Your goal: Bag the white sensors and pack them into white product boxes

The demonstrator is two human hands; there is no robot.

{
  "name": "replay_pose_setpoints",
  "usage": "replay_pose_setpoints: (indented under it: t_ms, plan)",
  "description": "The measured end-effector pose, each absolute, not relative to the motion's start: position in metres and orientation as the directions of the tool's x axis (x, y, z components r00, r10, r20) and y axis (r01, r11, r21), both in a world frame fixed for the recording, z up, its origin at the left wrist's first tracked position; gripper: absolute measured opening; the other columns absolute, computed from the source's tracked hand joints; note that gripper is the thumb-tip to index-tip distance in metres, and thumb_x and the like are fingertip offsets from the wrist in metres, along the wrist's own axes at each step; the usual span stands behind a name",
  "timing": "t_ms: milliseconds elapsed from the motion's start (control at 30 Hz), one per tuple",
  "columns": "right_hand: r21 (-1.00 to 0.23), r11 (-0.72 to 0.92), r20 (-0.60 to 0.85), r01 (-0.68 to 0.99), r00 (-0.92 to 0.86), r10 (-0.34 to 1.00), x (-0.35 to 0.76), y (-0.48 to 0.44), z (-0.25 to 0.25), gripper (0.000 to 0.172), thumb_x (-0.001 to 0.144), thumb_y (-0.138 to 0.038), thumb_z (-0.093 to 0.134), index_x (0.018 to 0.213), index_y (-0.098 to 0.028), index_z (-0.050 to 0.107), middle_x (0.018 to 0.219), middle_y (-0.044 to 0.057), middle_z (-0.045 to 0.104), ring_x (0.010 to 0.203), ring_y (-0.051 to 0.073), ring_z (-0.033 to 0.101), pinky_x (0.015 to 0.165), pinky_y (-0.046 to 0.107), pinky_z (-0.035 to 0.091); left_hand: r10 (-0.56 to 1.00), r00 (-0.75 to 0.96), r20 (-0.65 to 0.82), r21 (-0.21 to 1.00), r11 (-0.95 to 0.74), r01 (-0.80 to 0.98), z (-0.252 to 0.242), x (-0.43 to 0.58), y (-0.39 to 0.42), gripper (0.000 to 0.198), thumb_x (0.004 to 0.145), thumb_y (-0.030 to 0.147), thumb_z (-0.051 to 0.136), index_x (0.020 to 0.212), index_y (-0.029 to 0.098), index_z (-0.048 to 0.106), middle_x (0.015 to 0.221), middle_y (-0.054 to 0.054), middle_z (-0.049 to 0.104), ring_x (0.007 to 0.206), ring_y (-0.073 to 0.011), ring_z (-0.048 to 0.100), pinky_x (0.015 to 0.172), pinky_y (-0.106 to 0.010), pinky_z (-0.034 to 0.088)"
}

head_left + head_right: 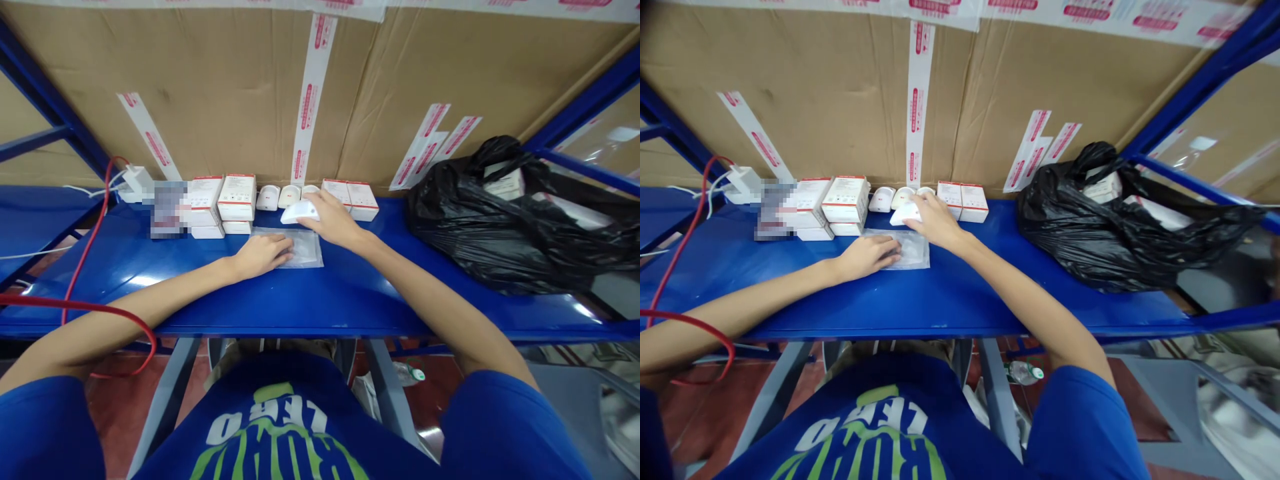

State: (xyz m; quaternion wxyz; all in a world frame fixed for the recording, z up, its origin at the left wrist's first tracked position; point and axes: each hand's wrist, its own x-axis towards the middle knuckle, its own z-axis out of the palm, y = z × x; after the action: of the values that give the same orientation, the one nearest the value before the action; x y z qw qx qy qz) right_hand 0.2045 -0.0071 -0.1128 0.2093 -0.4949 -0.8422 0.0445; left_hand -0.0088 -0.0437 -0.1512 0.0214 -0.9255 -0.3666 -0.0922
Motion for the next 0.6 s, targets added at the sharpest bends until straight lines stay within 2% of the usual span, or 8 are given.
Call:
replay_pose_setpoints:
  t_ms: [133,267,433,600]
  plan:
    - [-0.403,0.496,0.444,0.769,-0.310,0.841,0.234,-0.019,-0.121,0.052,0.092,-0.046,0.063,0.139,-0.023,0.062,0.134,0.014,0.066,0.127,0.038,0.061,0.112,0.061,0.045,0.717,0.686,0.128,-0.104,-0.678,0.728,-0.142,0.004,-0.044,0.031,0.106,0.044,0.049,0.110,0.019,0.066,0.088,-0.006,0.074,0.077,-0.0232,0.072,0.064,-0.029,0.049]
    - [-0.442,0.480,0.476,0.758,-0.255,0.842,0.243,-0.023,-0.127,0.053,0.090,-0.047,0.063,0.137,-0.023,0.063,0.131,0.014,0.069,0.125,0.038,0.063,0.112,0.064,0.045,0.666,0.737,0.111,-0.203,-0.711,0.673,-0.143,0.014,-0.044,0.026,0.105,0.036,0.047,0.109,0.019,0.067,0.085,-0.007,0.072,0.072,-0.0216,0.071,0.061,-0.029,0.046]
    - [-0.475,0.460,0.494,0.750,-0.205,0.845,0.249,-0.024,-0.123,0.052,0.088,-0.049,0.063,0.132,-0.022,0.065,0.130,0.014,0.071,0.126,0.039,0.062,0.113,0.065,0.044,0.612,0.777,0.151,-0.200,-0.751,0.630,-0.142,0.012,-0.043,0.022,0.100,0.022,0.048,0.100,0.017,0.070,0.082,-0.006,0.068,0.066,-0.0201,0.066,0.057,-0.030,0.044]
    - [-0.535,0.495,0.523,0.685,-0.192,0.830,0.260,-0.030,-0.110,0.051,0.086,-0.053,0.065,0.129,-0.025,0.068,0.135,0.011,0.071,0.127,0.036,0.063,0.113,0.062,0.045,0.566,0.763,0.313,-0.120,-0.773,0.623,-0.130,-0.010,-0.045,0.028,0.101,0.024,0.044,0.096,0.017,0.071,0.087,-0.006,0.067,0.065,-0.0165,0.063,0.055,-0.029,0.042]
